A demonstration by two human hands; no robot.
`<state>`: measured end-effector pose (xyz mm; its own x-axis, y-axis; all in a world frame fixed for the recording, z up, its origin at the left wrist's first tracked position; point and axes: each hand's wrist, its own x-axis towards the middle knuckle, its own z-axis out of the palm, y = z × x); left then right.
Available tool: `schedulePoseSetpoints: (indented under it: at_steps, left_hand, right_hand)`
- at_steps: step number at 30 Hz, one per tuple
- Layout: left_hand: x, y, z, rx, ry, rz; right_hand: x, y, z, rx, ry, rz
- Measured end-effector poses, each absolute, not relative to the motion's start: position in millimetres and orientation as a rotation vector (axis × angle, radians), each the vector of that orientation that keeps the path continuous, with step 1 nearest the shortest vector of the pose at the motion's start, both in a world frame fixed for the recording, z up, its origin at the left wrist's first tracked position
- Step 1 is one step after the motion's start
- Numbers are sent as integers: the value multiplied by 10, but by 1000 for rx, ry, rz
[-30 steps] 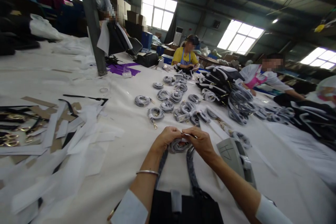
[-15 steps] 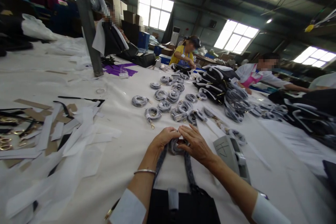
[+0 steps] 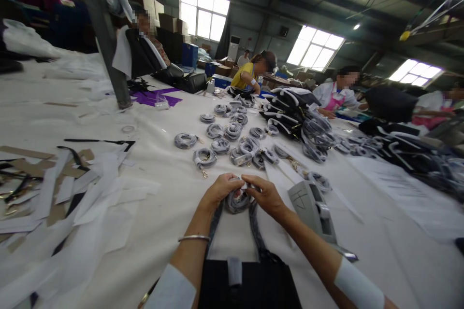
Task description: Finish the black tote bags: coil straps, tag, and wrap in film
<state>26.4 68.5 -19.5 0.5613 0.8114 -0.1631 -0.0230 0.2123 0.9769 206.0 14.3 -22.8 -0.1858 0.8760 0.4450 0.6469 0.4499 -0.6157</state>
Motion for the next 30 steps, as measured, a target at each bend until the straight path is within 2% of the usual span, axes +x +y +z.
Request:
schedulePoseSetpoints:
  at_steps: [11, 22, 26, 30]
  left_hand:
    - [4, 830, -275, 1373, 1025, 713]
    - [-1, 898, -406, 1023, 1027, 861]
    - [-11, 869, -322, 915, 968, 852]
    - [-21, 866, -268, 874, 944, 842]
  right_hand:
    - [1704, 301, -428, -1287, -1842, 281]
    - [1584, 298, -423, -1160, -1979, 234]
    - [1564, 251, -328, -1195, -1908, 278]
    - [1755, -33, -4, -1324, -1691, 258]
